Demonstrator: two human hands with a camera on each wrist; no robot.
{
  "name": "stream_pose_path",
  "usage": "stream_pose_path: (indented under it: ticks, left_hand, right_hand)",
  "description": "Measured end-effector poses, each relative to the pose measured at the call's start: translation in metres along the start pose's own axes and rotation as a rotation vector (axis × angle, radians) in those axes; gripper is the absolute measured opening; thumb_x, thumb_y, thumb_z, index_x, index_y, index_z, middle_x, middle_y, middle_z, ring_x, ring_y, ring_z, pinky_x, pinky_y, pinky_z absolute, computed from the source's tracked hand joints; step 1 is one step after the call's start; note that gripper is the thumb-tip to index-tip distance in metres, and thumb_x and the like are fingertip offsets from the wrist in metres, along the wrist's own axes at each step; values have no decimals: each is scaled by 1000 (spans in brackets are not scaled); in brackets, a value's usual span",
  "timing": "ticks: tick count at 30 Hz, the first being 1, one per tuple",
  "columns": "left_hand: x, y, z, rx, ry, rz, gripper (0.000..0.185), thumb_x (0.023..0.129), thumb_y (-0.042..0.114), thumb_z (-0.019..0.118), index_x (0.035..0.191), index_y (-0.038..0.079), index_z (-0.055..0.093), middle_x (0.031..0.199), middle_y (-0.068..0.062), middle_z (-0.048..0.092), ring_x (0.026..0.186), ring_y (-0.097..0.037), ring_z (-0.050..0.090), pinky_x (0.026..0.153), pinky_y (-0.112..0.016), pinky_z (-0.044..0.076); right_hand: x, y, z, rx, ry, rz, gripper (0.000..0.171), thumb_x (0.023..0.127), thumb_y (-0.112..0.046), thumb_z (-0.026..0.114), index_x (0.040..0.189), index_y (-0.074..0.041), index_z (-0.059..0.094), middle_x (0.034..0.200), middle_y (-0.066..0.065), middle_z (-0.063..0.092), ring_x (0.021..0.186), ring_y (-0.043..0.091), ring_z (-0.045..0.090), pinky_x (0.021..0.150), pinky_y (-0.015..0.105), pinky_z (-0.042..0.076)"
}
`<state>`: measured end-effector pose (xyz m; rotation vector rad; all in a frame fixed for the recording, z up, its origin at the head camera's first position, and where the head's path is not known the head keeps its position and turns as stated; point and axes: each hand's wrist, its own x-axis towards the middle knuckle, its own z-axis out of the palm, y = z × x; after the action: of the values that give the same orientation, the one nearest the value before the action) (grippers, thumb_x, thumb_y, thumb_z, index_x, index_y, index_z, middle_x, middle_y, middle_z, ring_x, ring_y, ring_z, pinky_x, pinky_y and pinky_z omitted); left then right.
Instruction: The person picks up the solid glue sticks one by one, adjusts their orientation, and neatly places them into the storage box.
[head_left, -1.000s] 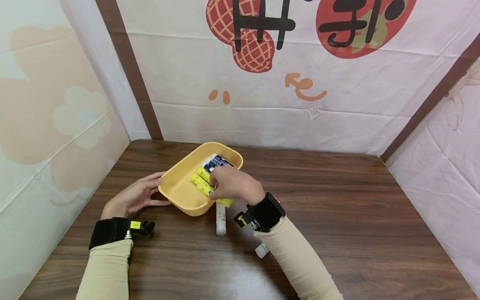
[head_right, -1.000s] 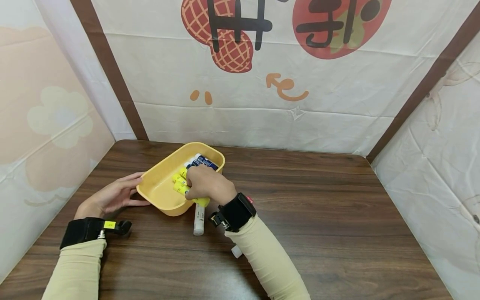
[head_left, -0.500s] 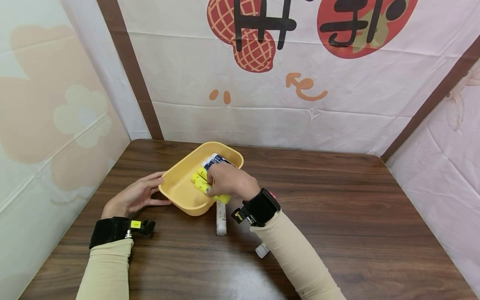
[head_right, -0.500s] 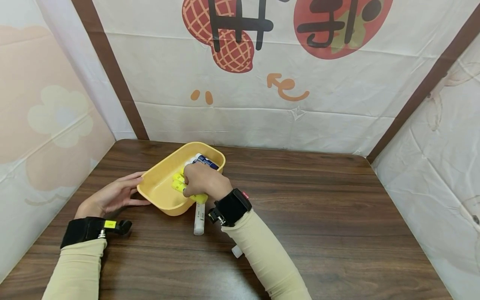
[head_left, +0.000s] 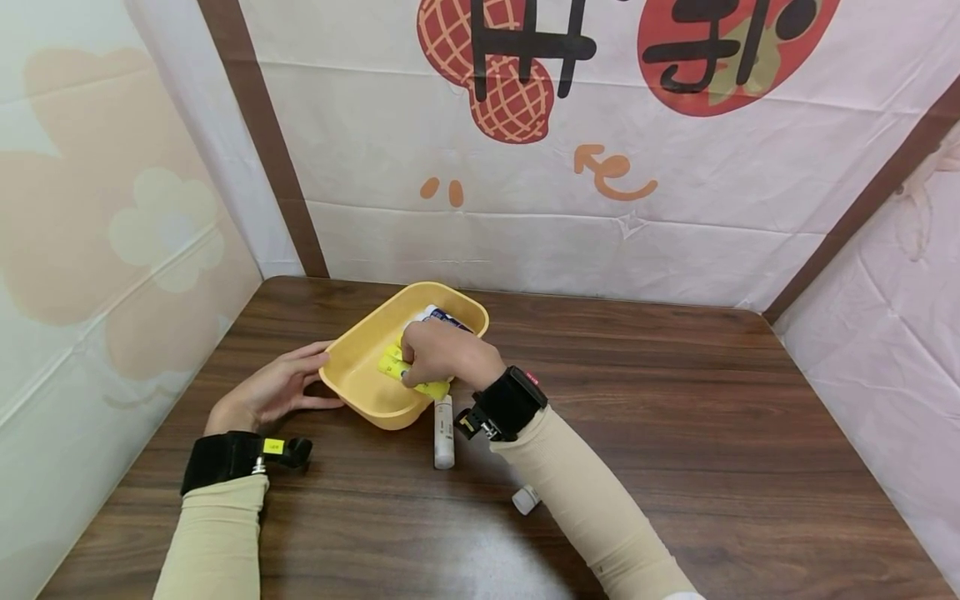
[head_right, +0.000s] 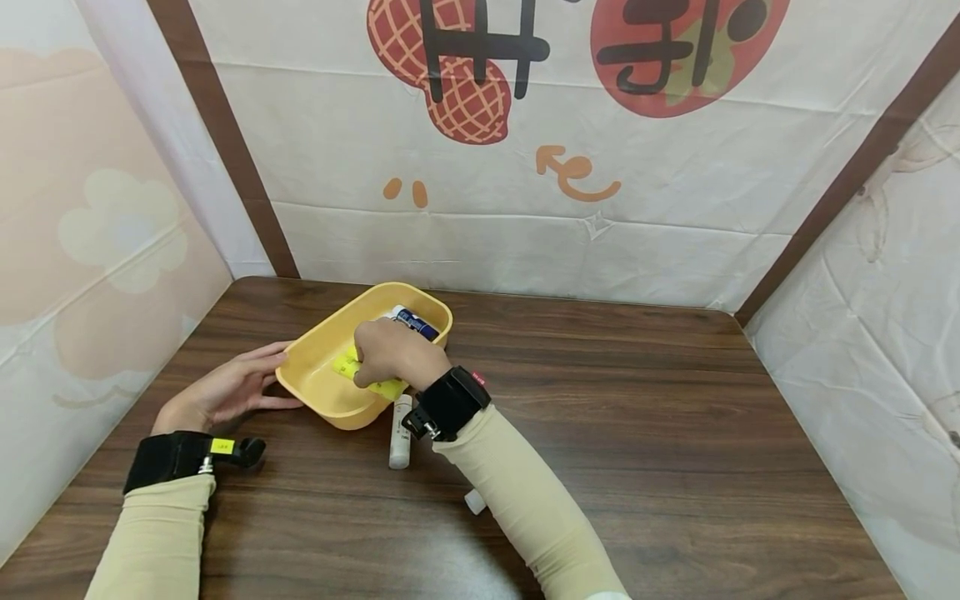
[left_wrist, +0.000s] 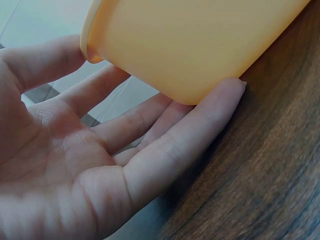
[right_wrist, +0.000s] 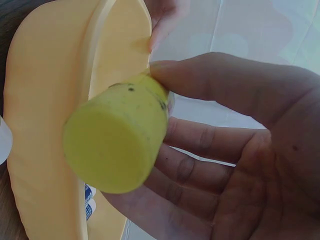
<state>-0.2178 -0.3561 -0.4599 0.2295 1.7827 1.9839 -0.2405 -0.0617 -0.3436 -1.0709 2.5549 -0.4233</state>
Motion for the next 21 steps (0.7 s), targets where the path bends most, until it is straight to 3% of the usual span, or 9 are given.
stream_pose_path:
  ticks: [21]
  left_hand:
    - [-1,3,3,38,34,-29,65,114,27,40,166,4,10,135,15,57,119,-4,63,97,-43,62]
  right_hand:
    - [22,-7,-5,22,-71,21,53,92,-8,68,55,-15,30,59,-4,18,49,7,22,48,17,23]
